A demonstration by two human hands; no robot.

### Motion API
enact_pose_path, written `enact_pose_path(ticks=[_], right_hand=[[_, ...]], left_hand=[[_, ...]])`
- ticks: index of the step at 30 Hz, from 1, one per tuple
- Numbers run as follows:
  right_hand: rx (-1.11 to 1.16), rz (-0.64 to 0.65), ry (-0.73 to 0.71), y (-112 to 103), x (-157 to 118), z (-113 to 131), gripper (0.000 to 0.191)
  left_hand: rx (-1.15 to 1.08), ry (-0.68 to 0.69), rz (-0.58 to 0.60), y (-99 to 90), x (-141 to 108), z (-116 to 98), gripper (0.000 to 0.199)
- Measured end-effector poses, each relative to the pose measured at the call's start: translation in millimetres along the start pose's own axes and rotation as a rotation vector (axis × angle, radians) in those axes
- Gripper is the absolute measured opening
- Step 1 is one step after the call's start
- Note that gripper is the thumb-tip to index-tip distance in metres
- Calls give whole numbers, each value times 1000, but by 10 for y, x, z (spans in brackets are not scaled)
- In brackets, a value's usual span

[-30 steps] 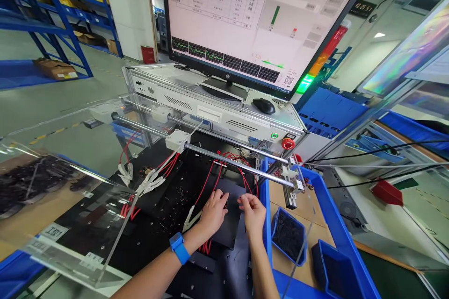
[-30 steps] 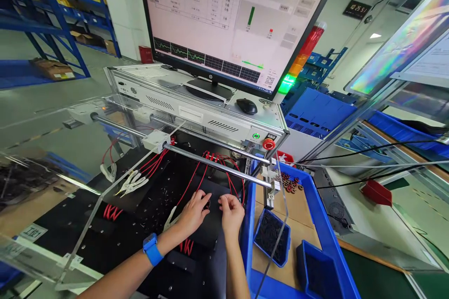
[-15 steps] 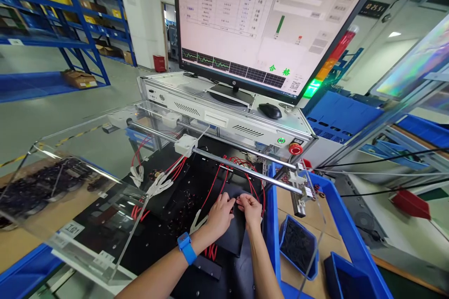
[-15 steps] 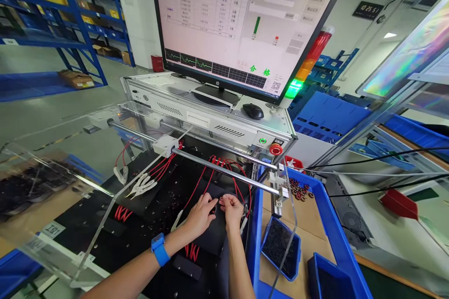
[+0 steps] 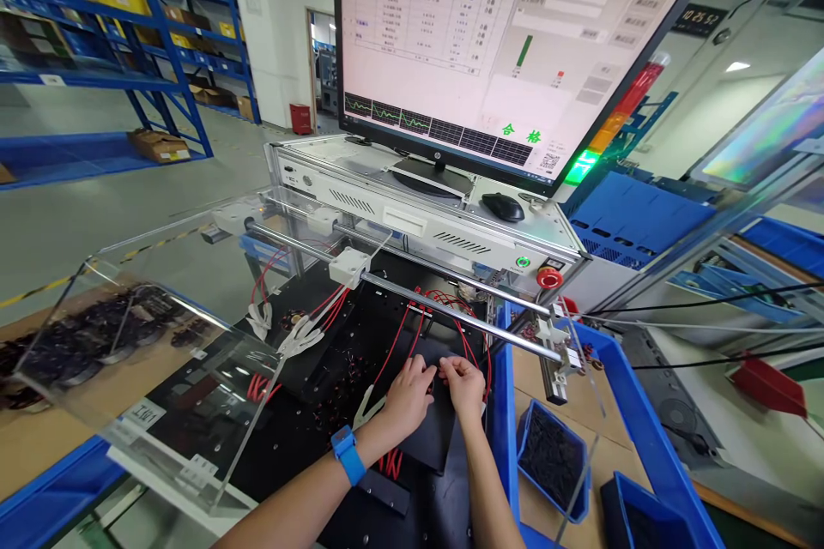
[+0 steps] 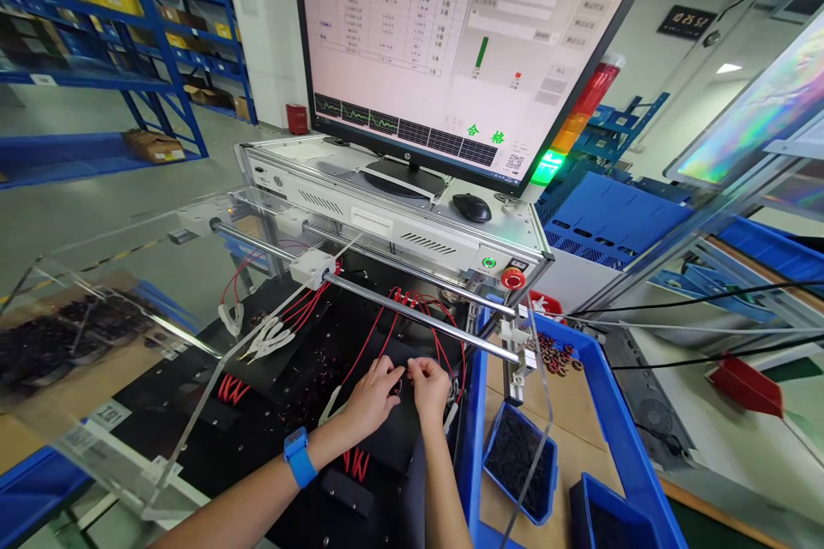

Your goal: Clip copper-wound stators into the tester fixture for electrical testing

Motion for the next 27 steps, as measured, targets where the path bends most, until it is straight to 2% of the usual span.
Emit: enact_pose_path(ticks=[7,18,21,24,27], right_hand=[[-114,48,-23,50,30,-69,37],[82,86,66,105,14,-173,39],[141,65,94,50,-34,-192,40],[81,-14,21,-83,-87,-120,38],[-120,-48,-193,-149,-142,140,26]], left_hand=[[18,16,-13,-3,7,-11,45],[31,47,-8,-32,-23,-57,45],[42,52,5,-17,-26,-57,45],[23,50,10,-13,-21,-46,45],[13,68,3,-16,-16,-51,45]])
Point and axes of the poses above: each hand's wrist, its own x-axis towards the middle knuckle, its own y-axis out of the palm, z = x × y, the point moved 9 cm from there along x, towards the middle knuckle, and after that the axes turned 3 degrees about -y, right-handed, at the moved point
